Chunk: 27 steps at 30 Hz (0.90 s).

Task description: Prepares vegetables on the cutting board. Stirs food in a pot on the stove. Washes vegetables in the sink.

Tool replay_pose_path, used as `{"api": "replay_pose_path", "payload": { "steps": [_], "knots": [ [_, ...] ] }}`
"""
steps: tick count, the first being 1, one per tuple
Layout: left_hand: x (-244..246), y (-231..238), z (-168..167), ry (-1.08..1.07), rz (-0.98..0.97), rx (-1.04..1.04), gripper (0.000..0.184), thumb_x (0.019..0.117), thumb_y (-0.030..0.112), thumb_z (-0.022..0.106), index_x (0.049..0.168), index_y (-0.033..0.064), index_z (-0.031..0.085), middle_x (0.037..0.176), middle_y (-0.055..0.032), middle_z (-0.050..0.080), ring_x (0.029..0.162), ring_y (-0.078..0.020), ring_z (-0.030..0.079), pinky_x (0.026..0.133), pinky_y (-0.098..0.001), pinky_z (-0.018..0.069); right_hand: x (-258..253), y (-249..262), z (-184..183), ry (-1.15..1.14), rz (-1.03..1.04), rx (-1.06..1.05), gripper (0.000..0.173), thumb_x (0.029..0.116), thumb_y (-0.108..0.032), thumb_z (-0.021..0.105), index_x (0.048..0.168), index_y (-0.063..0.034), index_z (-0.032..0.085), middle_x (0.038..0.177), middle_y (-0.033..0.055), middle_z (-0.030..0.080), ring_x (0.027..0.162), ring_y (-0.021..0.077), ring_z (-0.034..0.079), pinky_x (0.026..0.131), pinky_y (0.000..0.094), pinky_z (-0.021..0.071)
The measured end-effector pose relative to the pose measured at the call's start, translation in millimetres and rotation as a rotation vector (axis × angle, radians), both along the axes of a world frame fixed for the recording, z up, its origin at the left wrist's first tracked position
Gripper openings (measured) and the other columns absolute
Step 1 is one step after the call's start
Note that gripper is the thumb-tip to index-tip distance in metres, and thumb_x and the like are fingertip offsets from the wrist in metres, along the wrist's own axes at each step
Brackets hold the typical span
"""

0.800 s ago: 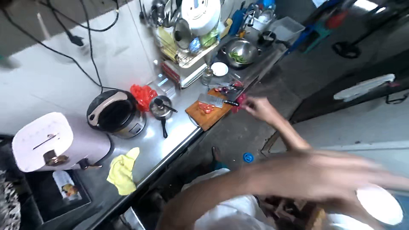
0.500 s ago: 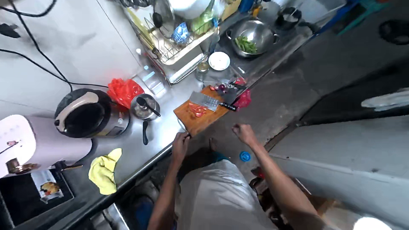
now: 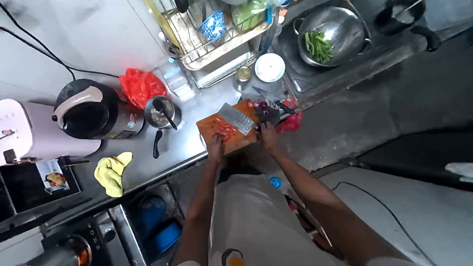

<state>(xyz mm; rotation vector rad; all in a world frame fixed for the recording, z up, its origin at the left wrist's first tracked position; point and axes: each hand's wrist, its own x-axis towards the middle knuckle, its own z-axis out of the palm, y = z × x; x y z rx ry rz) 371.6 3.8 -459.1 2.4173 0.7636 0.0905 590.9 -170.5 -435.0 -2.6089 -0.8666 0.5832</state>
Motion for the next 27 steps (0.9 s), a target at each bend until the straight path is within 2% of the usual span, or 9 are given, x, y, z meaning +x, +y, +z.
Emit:
{"api": "replay_pose_path", "payload": {
  "steps": [5,9,11,14,17,19,21,24,27],
  "knots": [
    [-9.2,-6.3,5.3,0.002,0.041,-0.019,0.029,0.1017,0.026,0.062,0.124,0.0076,0.069,0.133,-0.0141,0.063,0.132,-0.0297,0.056,0.112,-0.0465,0.0462,11.9,1.7,4.3,0.095,0.039,-0.020,0.043,0.0946,-0.020,0.074,0.131,-0.0017,0.060,0.135,0.0281,0.056,0.119,0.0478,0.060,0.097,0.0629,0.0527],
    [-9.8,-7.5,10.1,0.044,0.110,-0.066,0.031,0.1030,0.028,0.059,0.124,0.0067,0.069,0.135,-0.0144,0.062,0.133,-0.0299,0.055,0.113,-0.0474,0.0454,20.3,3.6,16.0,0.292,0.126,-0.039,0.045,0.0933,-0.025,0.075,0.128,0.0003,0.061,0.122,0.0262,0.064,0.108,0.0427,0.066,0.093,0.0627,0.0538],
    [-12.0,-8.5,6.1,0.024,0.126,-0.062,0.031,0.1029,0.029,0.060,0.124,0.0072,0.069,0.135,-0.0146,0.063,0.132,-0.0303,0.056,0.113,-0.0478,0.0452,16.2,6.9,25.5,0.437,0.063,-0.056,0.045,0.0940,-0.023,0.074,0.128,0.0011,0.058,0.112,0.0247,0.067,0.096,0.0391,0.069,0.086,0.0606,0.0564],
    [-11.2,-9.4,-4.3,-0.014,0.137,-0.057,0.034,0.1023,0.028,0.061,0.132,0.0117,0.066,0.139,-0.0127,0.061,0.135,-0.0289,0.054,0.114,-0.0478,0.0444,13.3,8.5,31.6,0.608,-0.028,-0.054,0.051,0.0969,-0.023,0.070,0.137,-0.0029,0.047,0.100,0.0192,0.069,0.075,0.0286,0.072,0.071,0.0485,0.0626],
    [-10.8,-11.7,-9.8,-0.042,0.138,-0.068,0.034,0.1041,0.028,0.059,0.135,0.0144,0.064,0.142,-0.0089,0.061,0.136,-0.0256,0.053,0.115,-0.0464,0.0435,15.7,9.1,35.0,0.618,-0.031,-0.018,0.051,0.0987,-0.029,0.068,0.138,-0.0055,0.048,0.102,0.0187,0.069,0.079,0.0294,0.070,0.074,0.0503,0.0600],
    [-9.8,-16.4,-12.0,-0.080,0.165,-0.071,0.031,0.1049,0.025,0.057,0.131,0.0133,0.067,0.139,-0.0072,0.063,0.135,-0.0230,0.055,0.114,-0.0449,0.0447,18.4,8.1,39.1,0.560,0.001,0.002,0.048,0.1025,-0.043,0.061,0.136,-0.0083,0.058,0.104,0.0177,0.070,0.085,0.0302,0.070,0.080,0.0529,0.0584],
    [-9.4,-22.9,-13.3,-0.114,0.236,-0.075,0.029,0.1054,0.025,0.056,0.127,0.0114,0.069,0.136,-0.0072,0.065,0.133,-0.0224,0.057,0.114,-0.0450,0.0449,16.2,4.7,41.3,0.455,0.050,-0.010,0.047,0.1060,-0.047,0.052,0.130,-0.0088,0.064,0.099,0.0171,0.071,0.089,0.0325,0.070,0.085,0.0569,0.0557],
    [-6.3,-34.6,-12.1,-0.176,0.373,-0.084,0.027,0.1048,0.024,0.058,0.122,0.0063,0.070,0.132,-0.0115,0.067,0.129,-0.0254,0.060,0.113,-0.0468,0.0457,6.8,-1.0,43.6,0.371,0.112,-0.002,0.045,0.1079,-0.042,0.047,0.131,-0.0047,0.059,0.095,0.0159,0.072,0.085,0.0303,0.072,0.082,0.0529,0.0591],
    [-6.1,-44.2,-12.0,-0.223,0.433,-0.064,0.025,0.1044,0.019,0.057,0.121,0.0058,0.071,0.130,-0.0118,0.068,0.130,-0.0258,0.059,0.114,-0.0472,0.0444,-3.6,2.1,56.3,0.372,0.245,-0.037,0.045,0.1078,-0.030,0.047,0.139,0.0025,0.049,0.113,0.0215,0.068,0.096,0.0326,0.071,0.087,0.0505,0.0594]
  ]
}}
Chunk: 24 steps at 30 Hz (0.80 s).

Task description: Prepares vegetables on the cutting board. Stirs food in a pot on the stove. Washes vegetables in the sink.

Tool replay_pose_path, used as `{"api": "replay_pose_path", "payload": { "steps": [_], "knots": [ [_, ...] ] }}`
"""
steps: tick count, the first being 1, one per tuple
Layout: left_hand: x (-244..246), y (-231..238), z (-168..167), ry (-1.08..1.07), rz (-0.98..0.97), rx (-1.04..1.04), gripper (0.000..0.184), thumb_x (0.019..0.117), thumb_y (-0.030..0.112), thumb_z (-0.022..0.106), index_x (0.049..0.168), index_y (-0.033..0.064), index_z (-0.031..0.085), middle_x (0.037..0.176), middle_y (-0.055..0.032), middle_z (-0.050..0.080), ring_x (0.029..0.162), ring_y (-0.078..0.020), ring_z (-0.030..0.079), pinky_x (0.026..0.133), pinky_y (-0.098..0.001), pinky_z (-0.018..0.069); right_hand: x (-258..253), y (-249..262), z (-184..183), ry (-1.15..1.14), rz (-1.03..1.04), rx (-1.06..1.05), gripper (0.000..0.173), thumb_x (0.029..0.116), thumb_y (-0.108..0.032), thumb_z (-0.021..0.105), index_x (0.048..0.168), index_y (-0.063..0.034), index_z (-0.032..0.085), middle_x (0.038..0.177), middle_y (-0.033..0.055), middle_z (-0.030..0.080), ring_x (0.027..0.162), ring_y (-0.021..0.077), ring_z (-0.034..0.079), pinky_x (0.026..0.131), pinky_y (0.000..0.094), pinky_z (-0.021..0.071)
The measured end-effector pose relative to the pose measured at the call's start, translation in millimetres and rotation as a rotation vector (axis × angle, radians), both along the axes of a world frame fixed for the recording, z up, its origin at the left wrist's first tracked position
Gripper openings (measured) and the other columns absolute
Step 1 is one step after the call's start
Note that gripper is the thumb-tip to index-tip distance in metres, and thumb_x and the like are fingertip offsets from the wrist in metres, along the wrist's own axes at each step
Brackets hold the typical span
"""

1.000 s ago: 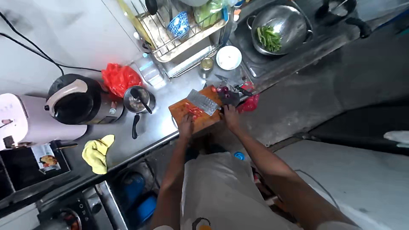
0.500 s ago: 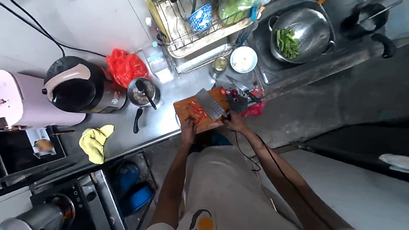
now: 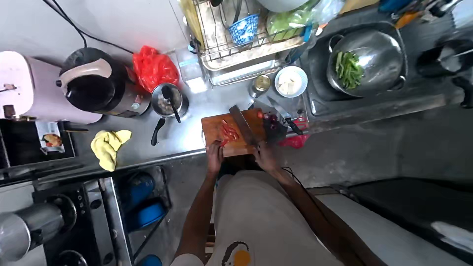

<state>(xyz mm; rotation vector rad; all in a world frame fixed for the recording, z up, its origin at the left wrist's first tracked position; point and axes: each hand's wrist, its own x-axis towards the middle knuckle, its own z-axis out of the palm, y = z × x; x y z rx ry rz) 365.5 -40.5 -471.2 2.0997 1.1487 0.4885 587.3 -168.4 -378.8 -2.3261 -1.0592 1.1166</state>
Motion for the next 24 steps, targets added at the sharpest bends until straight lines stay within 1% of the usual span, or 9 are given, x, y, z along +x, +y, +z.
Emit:
{"api": "replay_pose_path", "payload": {
  "steps": [1,2,5,7,9,12,16,22,24],
  "knots": [
    [0.0,-2.1,1.0,-0.005,0.015,-0.001,0.025,0.1040,0.016,0.057,0.121,0.0053,0.071,0.130,-0.0123,0.068,0.131,-0.0260,0.059,0.115,-0.0468,0.0446,-4.6,2.7,6.2,-0.014,0.043,0.004,0.046,0.1074,-0.029,0.048,0.140,0.0036,0.049,0.120,0.0244,0.066,0.104,0.0362,0.069,0.093,0.0524,0.0565],
    [0.0,-3.7,2.3,-0.008,0.030,-0.005,0.024,0.1035,0.015,0.058,0.121,0.0050,0.071,0.131,-0.0122,0.068,0.131,-0.0258,0.059,0.115,-0.0459,0.0452,-10.3,5.5,11.3,-0.030,0.085,0.012,0.048,0.1075,-0.030,0.048,0.143,0.0024,0.048,0.124,0.0249,0.065,0.110,0.0378,0.068,0.097,0.0535,0.0549],
    [1.0,-6.7,7.1,-0.004,0.053,-0.010,0.023,0.1033,0.015,0.059,0.120,0.0054,0.071,0.130,-0.0111,0.068,0.129,-0.0242,0.060,0.113,-0.0446,0.0470,-28.5,15.7,13.9,-0.059,0.219,0.021,0.049,0.1105,-0.038,0.040,0.147,-0.0068,0.049,0.118,0.0200,0.070,0.105,0.0365,0.071,0.091,0.0560,0.0567],
    [2.3,-8.2,7.7,-0.003,0.064,-0.006,0.023,0.1031,0.014,0.059,0.120,0.0065,0.072,0.130,-0.0103,0.068,0.128,-0.0233,0.060,0.113,-0.0442,0.0474,-39.6,22.2,9.9,-0.060,0.281,0.008,0.045,0.1115,-0.039,0.036,0.141,-0.0099,0.054,0.116,0.0173,0.070,0.103,0.0345,0.071,0.089,0.0549,0.0576],
    [3.1,-7.6,6.6,-0.007,0.070,0.014,0.022,0.1030,0.014,0.060,0.119,0.0061,0.072,0.129,-0.0105,0.068,0.127,-0.0233,0.061,0.112,-0.0431,0.0478,-48.9,29.1,10.0,-0.072,0.306,-0.017,0.043,0.1117,-0.037,0.036,0.138,-0.0099,0.056,0.113,0.0176,0.070,0.101,0.0353,0.071,0.088,0.0543,0.0575],
    [1.1,-7.6,0.7,-0.025,0.069,0.048,0.021,0.1036,0.015,0.059,0.118,0.0061,0.073,0.128,-0.0092,0.069,0.127,-0.0223,0.062,0.112,-0.0417,0.0474,-57.5,35.0,11.6,-0.111,0.312,-0.052,0.041,0.1117,-0.035,0.036,0.136,-0.0096,0.056,0.107,0.0176,0.071,0.097,0.0361,0.072,0.084,0.0544,0.0577],
    [-1.3,-6.1,-4.7,-0.056,0.063,0.045,0.021,0.1036,0.014,0.059,0.117,0.0063,0.073,0.128,-0.0085,0.069,0.126,-0.0216,0.062,0.112,-0.0416,0.0475,-61.3,38.4,11.0,-0.121,0.308,-0.086,0.037,0.1111,-0.032,0.039,0.135,-0.0100,0.057,0.108,0.0172,0.071,0.098,0.0358,0.071,0.085,0.0541,0.0578],
    [-3.8,-3.7,-9.2,-0.068,0.048,0.034,0.021,0.1036,0.014,0.059,0.117,0.0072,0.073,0.128,-0.0072,0.069,0.126,-0.0205,0.062,0.112,-0.0413,0.0474,-67.5,33.7,7.9,-0.162,0.319,-0.133,0.039,0.1106,-0.032,0.039,0.139,-0.0109,0.055,0.111,0.0176,0.071,0.099,0.0364,0.072,0.084,0.0548,0.0582],
    [-4.9,-1.8,-7.9,-0.082,0.046,0.031,0.020,0.1030,0.013,0.060,0.116,0.0074,0.073,0.127,-0.0063,0.070,0.125,-0.0194,0.062,0.112,-0.0403,0.0467,-70.7,37.1,9.2,-0.166,0.317,-0.141,0.038,0.1107,-0.032,0.039,0.137,-0.0103,0.056,0.108,0.0182,0.071,0.098,0.0372,0.072,0.083,0.0553,0.0579]
  ]
}}
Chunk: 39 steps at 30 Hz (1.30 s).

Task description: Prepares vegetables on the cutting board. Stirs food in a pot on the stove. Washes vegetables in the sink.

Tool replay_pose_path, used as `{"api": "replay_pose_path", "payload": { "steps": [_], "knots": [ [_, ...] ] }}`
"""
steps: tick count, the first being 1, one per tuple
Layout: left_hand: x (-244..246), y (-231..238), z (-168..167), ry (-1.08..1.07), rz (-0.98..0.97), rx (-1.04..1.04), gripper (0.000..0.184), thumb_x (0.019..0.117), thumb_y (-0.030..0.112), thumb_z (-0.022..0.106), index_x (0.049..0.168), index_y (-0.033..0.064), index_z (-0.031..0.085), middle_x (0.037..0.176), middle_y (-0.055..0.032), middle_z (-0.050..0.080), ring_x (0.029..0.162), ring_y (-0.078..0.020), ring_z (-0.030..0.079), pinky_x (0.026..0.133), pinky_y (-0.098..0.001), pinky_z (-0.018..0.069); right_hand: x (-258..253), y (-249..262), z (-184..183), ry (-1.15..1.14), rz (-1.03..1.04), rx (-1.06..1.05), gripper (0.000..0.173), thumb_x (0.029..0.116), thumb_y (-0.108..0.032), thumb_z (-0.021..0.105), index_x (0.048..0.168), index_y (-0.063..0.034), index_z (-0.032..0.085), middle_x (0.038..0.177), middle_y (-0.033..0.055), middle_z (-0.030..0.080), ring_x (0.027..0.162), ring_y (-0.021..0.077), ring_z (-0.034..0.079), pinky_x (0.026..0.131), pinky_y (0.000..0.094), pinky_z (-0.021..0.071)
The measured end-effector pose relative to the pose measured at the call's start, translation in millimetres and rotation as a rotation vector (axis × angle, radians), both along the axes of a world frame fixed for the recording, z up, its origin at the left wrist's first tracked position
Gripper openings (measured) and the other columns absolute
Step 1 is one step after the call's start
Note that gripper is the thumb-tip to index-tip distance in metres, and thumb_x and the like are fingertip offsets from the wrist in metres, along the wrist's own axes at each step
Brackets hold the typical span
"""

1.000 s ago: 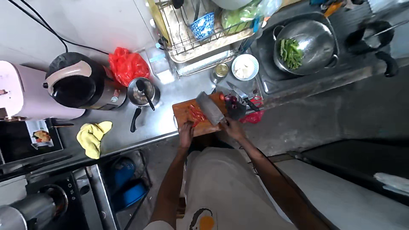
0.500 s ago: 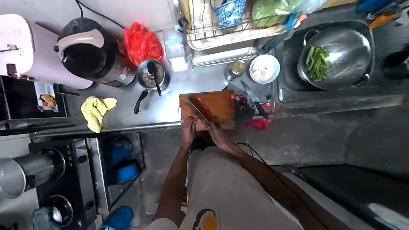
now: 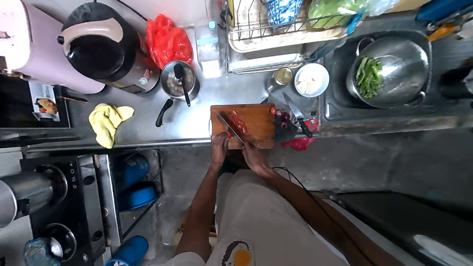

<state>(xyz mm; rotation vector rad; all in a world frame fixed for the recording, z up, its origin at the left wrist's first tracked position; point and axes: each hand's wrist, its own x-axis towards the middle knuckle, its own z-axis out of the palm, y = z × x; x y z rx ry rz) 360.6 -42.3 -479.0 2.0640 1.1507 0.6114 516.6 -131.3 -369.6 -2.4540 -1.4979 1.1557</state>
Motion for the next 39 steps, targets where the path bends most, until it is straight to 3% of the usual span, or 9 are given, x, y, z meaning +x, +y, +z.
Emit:
{"api": "replay_pose_path", "payload": {
  "steps": [4,9,14,22,26,29,31,35,39],
  "knots": [
    [-2.5,3.1,0.5,-0.016,-0.030,-0.034,0.020,0.1032,0.012,0.060,0.116,0.0067,0.073,0.128,-0.0068,0.070,0.127,-0.0189,0.062,0.113,-0.0396,0.0473,-7.5,17.0,-8.5,0.035,-0.013,-0.020,0.039,0.1101,-0.028,0.041,0.143,-0.0104,0.052,0.110,0.0193,0.071,0.101,0.0384,0.071,0.087,0.0559,0.0570],
    [-4.7,3.5,-0.4,0.005,-0.096,-0.062,0.021,0.1018,0.016,0.063,0.120,0.0078,0.071,0.129,-0.0073,0.068,0.129,-0.0208,0.059,0.115,-0.0414,0.0452,-16.3,34.5,-26.0,0.027,-0.056,0.057,0.030,0.1083,-0.025,0.048,0.131,-0.0093,0.057,0.111,0.0188,0.070,0.100,0.0392,0.070,0.082,0.0575,0.0582],
    [5.1,14.8,7.9,0.029,0.094,-0.137,0.021,0.1030,0.014,0.060,0.119,0.0034,0.068,0.131,-0.0136,0.065,0.126,-0.0267,0.060,0.112,-0.0437,0.0472,-17.5,35.0,-14.6,0.001,-0.010,0.068,0.029,0.1078,-0.022,0.049,0.131,-0.0079,0.059,0.114,0.0201,0.069,0.101,0.0401,0.070,0.083,0.0566,0.0587],
    [10.6,22.8,19.0,-0.011,-0.021,-0.107,0.028,0.1006,0.015,0.065,0.128,0.0082,0.066,0.137,-0.0099,0.062,0.129,-0.0233,0.059,0.111,-0.0445,0.0486,33.1,17.7,-4.3,0.139,-0.276,0.204,0.038,0.1102,-0.032,0.045,0.139,-0.0088,0.056,0.103,0.0193,0.070,0.091,0.0371,0.070,0.080,0.0586,0.0572],
    [27.1,21.1,12.2,0.270,-0.176,0.149,0.057,0.0927,0.055,0.069,0.140,0.0234,0.060,0.159,-0.0093,0.043,0.145,-0.0309,0.042,0.116,-0.0526,0.0378,60.8,3.6,-5.1,0.135,-0.407,0.215,0.042,0.1100,-0.038,0.045,0.138,-0.0087,0.057,0.096,0.0193,0.070,0.087,0.0373,0.070,0.079,0.0599,0.0564],
    [54.7,29.2,11.5,0.414,-0.496,0.306,0.063,0.0968,0.066,0.054,0.153,0.0380,0.048,0.169,-0.0067,0.026,0.157,-0.0311,0.021,0.126,-0.0586,0.0159,74.6,-11.2,-8.2,0.161,-0.455,0.186,0.043,0.1102,-0.037,0.045,0.137,-0.0065,0.056,0.090,0.0204,0.068,0.082,0.0372,0.069,0.077,0.0594,0.0561],
    [71.1,38.9,4.8,0.477,-0.658,0.343,0.062,0.1015,0.064,0.044,0.158,0.0390,0.040,0.173,-0.0037,0.016,0.160,-0.0296,0.008,0.126,-0.0635,0.0066,79.0,-22.2,-13.5,0.170,-0.483,0.161,0.041,0.1098,-0.035,0.045,0.138,-0.0078,0.057,0.094,0.0205,0.069,0.085,0.0368,0.069,0.079,0.0591,0.0559],
    [94.6,67.9,-10.6,0.506,-0.683,0.381,0.047,0.1086,0.048,0.038,0.150,0.0314,0.053,0.165,-0.0098,0.035,0.157,-0.0324,0.020,0.125,-0.0657,0.0067,85.4,-36.9,-11.3,0.127,-0.485,0.066,0.051,0.1102,-0.038,0.043,0.152,-0.0091,0.047,0.105,0.0235,0.071,0.096,0.0399,0.070,0.088,0.0591,0.0549],
    [91.3,83.3,-15.7,0.526,-0.508,0.327,0.045,0.1088,0.046,0.039,0.144,0.0259,0.057,0.158,-0.0150,0.044,0.154,-0.0368,0.027,0.125,-0.0652,0.0081,90.7,-51.2,-17.6,0.137,-0.458,0.072,0.051,0.1102,-0.039,0.042,0.150,-0.0088,0.049,0.104,0.0221,0.072,0.097,0.0383,0.071,0.089,0.0574,0.0555]
  ]
}}
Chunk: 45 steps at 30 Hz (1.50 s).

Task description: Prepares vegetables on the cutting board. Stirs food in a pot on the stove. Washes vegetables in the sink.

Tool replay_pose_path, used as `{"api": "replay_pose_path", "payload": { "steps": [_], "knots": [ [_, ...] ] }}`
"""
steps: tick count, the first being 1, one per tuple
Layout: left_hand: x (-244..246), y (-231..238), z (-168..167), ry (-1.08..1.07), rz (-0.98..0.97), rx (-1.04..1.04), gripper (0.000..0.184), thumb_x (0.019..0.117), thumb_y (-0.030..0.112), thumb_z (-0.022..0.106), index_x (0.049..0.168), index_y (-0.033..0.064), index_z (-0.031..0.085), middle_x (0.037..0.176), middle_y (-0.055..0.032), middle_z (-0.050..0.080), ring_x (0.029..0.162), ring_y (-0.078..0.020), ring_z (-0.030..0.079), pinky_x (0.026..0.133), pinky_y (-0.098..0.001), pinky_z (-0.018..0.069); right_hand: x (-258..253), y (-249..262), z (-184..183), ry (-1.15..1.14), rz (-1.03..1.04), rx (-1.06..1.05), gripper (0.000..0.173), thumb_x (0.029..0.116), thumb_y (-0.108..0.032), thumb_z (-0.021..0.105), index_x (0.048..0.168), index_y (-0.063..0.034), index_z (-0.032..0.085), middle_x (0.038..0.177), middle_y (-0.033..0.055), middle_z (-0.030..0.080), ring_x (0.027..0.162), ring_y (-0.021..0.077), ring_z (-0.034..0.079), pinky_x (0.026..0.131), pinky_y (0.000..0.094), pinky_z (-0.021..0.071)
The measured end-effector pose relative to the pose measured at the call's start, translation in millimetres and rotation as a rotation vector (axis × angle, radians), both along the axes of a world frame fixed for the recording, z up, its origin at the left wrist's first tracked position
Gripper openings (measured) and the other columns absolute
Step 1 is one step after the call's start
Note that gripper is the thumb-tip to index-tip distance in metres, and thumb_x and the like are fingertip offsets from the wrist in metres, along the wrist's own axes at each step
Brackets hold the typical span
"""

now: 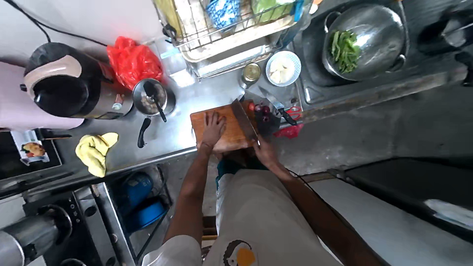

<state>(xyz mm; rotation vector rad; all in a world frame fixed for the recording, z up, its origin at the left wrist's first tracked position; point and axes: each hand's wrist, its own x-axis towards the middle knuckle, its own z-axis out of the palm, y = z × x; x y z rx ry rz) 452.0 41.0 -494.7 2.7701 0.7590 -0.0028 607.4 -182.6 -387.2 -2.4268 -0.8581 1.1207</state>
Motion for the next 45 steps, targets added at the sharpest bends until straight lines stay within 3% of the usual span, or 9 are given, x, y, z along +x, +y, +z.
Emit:
{"api": "replay_pose_path", "payload": {
  "steps": [4,8,12,17,22,28,32,39,45],
  "knots": [
    [-7.2,-4.3,3.7,-0.019,0.140,-0.031,0.050,0.1087,0.048,0.038,0.144,0.0187,0.057,0.155,-0.0186,0.045,0.149,-0.0391,0.034,0.124,-0.0625,0.0188,2.4,-5.6,-10.6,0.037,0.015,-0.002,0.049,0.1101,-0.043,0.040,0.143,-0.0092,0.055,0.101,0.0197,0.072,0.097,0.0364,0.071,0.089,0.0567,0.0555],
    [14.8,-32.1,65.6,-0.147,0.221,-0.058,0.044,0.1106,0.036,0.038,0.143,0.0121,0.057,0.156,-0.0169,0.044,0.147,-0.0373,0.038,0.121,-0.0598,0.0279,7.0,-9.6,-17.7,0.080,0.033,0.012,0.049,0.1102,-0.042,0.040,0.143,-0.0078,0.055,0.108,0.0203,0.072,0.104,0.0363,0.070,0.094,0.0559,0.0544],
    [93.0,-33.6,90.8,-0.234,0.120,-0.060,0.033,0.1075,0.023,0.046,0.129,0.0088,0.066,0.129,-0.0155,0.065,0.125,-0.0342,0.059,0.108,-0.0539,0.0432,14.7,-13.6,-24.9,0.130,0.041,0.066,0.049,0.1094,-0.040,0.043,0.140,-0.0036,0.056,0.110,0.0220,0.071,0.106,0.0365,0.069,0.095,0.0562,0.0542],
    [189.8,-35.2,80.1,0.149,-0.203,-0.062,0.033,0.1006,0.027,0.063,0.129,0.0089,0.066,0.129,-0.0131,0.067,0.129,-0.0352,0.056,0.110,-0.0593,0.0381,23.0,-14.2,-18.6,0.205,0.105,0.002,0.046,0.1093,-0.034,0.044,0.144,-0.0049,0.052,0.118,0.0228,0.069,0.111,0.0372,0.068,0.098,0.0563,0.0532],
    [223.7,-41.1,60.9,0.356,-0.350,-0.027,0.043,0.0905,0.007,0.071,0.133,0.0056,0.064,0.141,-0.0152,0.060,0.137,-0.0383,0.049,0.111,-0.0635,0.0348,29.0,-16.8,-3.8,0.249,0.147,0.028,0.042,0.1087,-0.025,0.046,0.145,-0.0040,0.051,0.116,0.0238,0.069,0.108,0.0372,0.069,0.096,0.0540,0.0541],
    [186.6,-49.6,93.5,-0.127,0.059,-0.331,0.041,0.0946,0.019,0.070,0.134,0.0092,0.063,0.135,-0.0144,0.063,0.125,-0.0312,0.061,0.107,-0.0550,0.0493,37.3,-18.8,-4.5,0.217,0.163,0.035,0.046,0.1100,-0.030,0.042,0.148,-0.0054,0.048,0.120,0.0235,0.068,0.115,0.0379,0.066,0.101,0.0551,0.0514],
    [106.0,-90.8,130.9,-0.381,0.388,-0.433,0.051,0.1005,0.017,0.065,0.149,0.0140,0.051,0.151,-0.0142,0.047,0.126,-0.0287,0.059,0.100,-0.0477,0.0553,43.2,-18.1,-8.4,0.199,0.151,-0.013,0.054,0.1102,-0.046,0.039,0.153,-0.0146,0.044,0.120,0.0212,0.069,0.113,0.0391,0.067,0.099,0.0587,0.0524],
    [38.4,-128.2,60.4,-0.394,0.614,-0.511,0.047,0.0967,0.013,0.068,0.139,0.0016,0.049,0.134,-0.0199,0.060,0.121,-0.0317,0.062,0.103,-0.0489,0.0534,37.8,-14.4,-7.3,0.052,0.274,0.027,0.037,0.1077,-0.021,0.049,0.142,-0.0084,0.054,0.105,0.0224,0.071,0.100,0.0401,0.070,0.089,0.0580,0.0561],
    [38.5,-140.4,33.8,-0.536,0.516,-0.532,0.040,0.0983,0.014,0.067,0.137,0.0106,0.057,0.148,-0.0093,0.053,0.137,-0.0245,0.051,0.114,-0.0451,0.0450,32.6,-9.4,-6.5,-0.021,0.315,0.010,0.037,0.1087,-0.022,0.048,0.143,-0.0076,0.051,0.099,0.0224,0.070,0.095,0.0419,0.071,0.083,0.0583,0.0574]
  ]
}}
